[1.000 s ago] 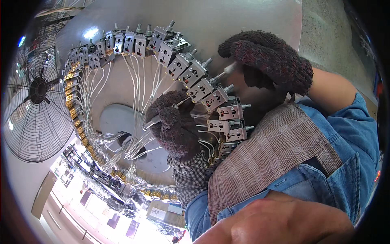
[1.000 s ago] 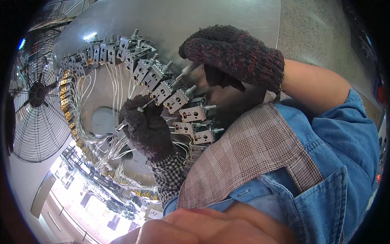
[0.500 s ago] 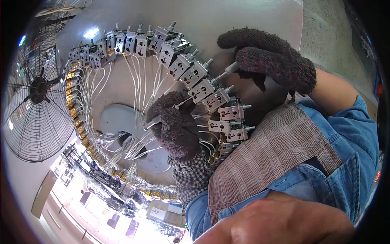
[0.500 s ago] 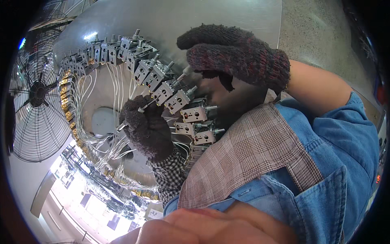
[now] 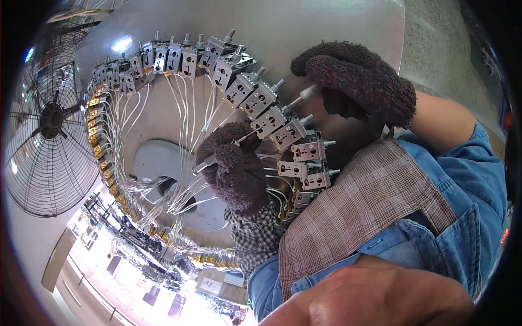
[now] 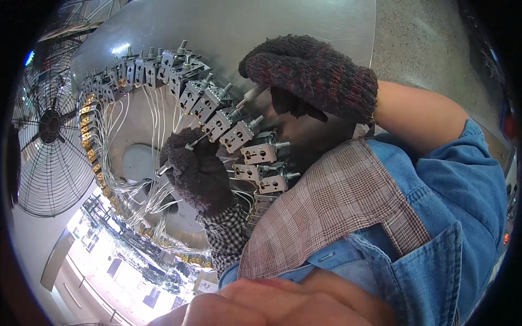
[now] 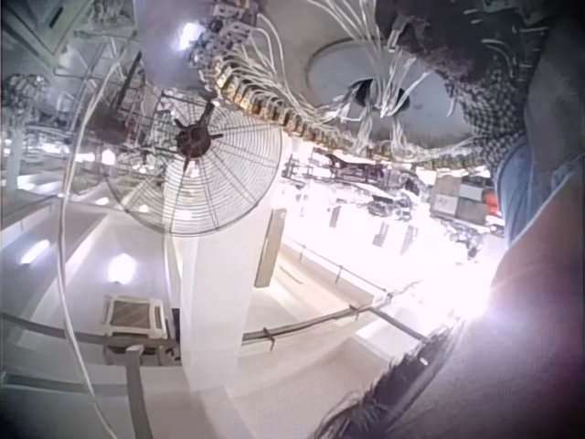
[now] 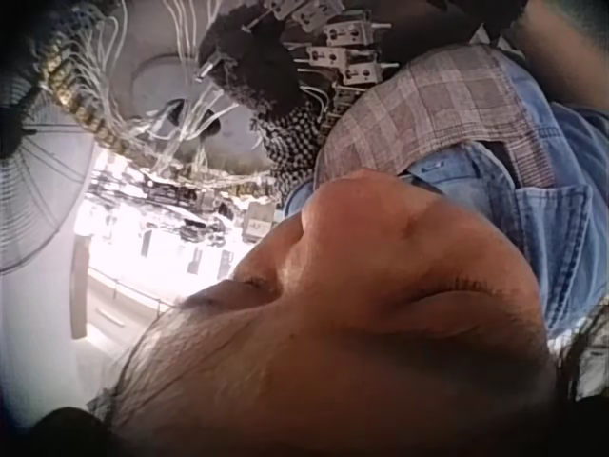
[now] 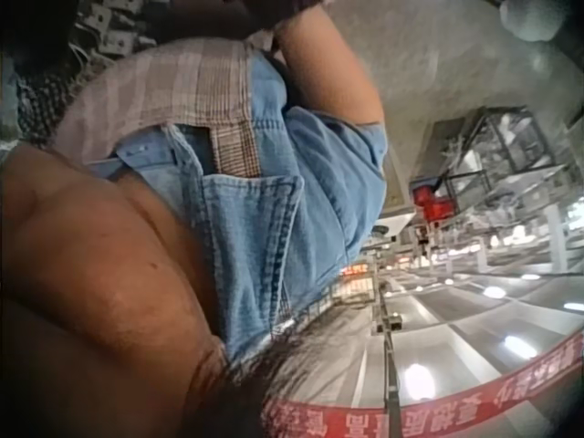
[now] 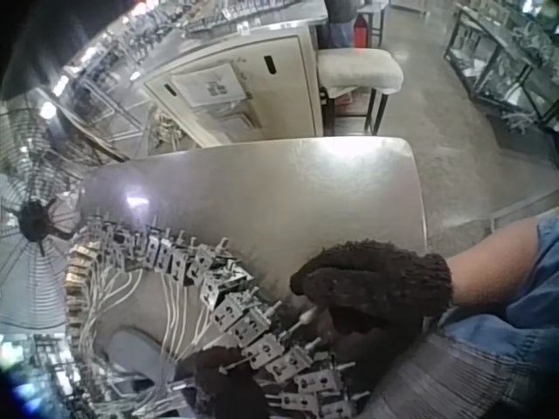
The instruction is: Wiring and assembling small electronic components onto a circular industrial frame at a workbench.
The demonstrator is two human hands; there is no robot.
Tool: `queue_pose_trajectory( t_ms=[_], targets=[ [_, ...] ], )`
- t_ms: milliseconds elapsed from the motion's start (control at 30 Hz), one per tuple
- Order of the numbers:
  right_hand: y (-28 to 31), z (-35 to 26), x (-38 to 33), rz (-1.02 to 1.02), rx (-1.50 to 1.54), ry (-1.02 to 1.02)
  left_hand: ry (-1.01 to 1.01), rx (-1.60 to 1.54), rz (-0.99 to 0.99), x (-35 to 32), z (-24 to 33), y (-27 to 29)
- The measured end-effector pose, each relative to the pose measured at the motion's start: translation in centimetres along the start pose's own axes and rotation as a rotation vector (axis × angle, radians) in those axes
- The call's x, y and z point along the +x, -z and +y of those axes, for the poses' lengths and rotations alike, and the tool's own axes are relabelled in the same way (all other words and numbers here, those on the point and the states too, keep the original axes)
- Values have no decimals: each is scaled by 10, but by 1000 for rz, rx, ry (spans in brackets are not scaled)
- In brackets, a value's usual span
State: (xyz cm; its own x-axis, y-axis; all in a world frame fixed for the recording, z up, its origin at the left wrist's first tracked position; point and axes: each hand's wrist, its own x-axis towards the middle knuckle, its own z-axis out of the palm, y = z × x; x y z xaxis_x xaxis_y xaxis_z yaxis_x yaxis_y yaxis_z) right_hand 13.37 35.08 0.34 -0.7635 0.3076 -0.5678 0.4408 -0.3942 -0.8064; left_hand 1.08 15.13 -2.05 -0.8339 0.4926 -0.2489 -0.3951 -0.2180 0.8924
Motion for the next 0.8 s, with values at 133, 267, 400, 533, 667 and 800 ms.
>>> queue_pose_trajectory(
  t_ms=[133, 267, 400, 533, 667, 800],
  targets=[
    [0, -8, 0, 6, 72, -140, 31, -29, -5, 1, -2, 5],
    [-9, -5, -2, 84, 99, -26, 15, -29, -16, 0, -3, 7],
    [-4, -7, -5, 25, 48, 15, 25, -19, -40, 0, -1, 8],
    [0, -6, -7, -10, -2, 17, 26, 5, -35, -1, 3, 6],
    [6, -13, -21, 55, -22, -31, -68, 305, -64, -7, 13, 2],
    [7, -6, -32, 106, -55, -20, -9, 139, -102, -15, 13, -1]
  ],
)
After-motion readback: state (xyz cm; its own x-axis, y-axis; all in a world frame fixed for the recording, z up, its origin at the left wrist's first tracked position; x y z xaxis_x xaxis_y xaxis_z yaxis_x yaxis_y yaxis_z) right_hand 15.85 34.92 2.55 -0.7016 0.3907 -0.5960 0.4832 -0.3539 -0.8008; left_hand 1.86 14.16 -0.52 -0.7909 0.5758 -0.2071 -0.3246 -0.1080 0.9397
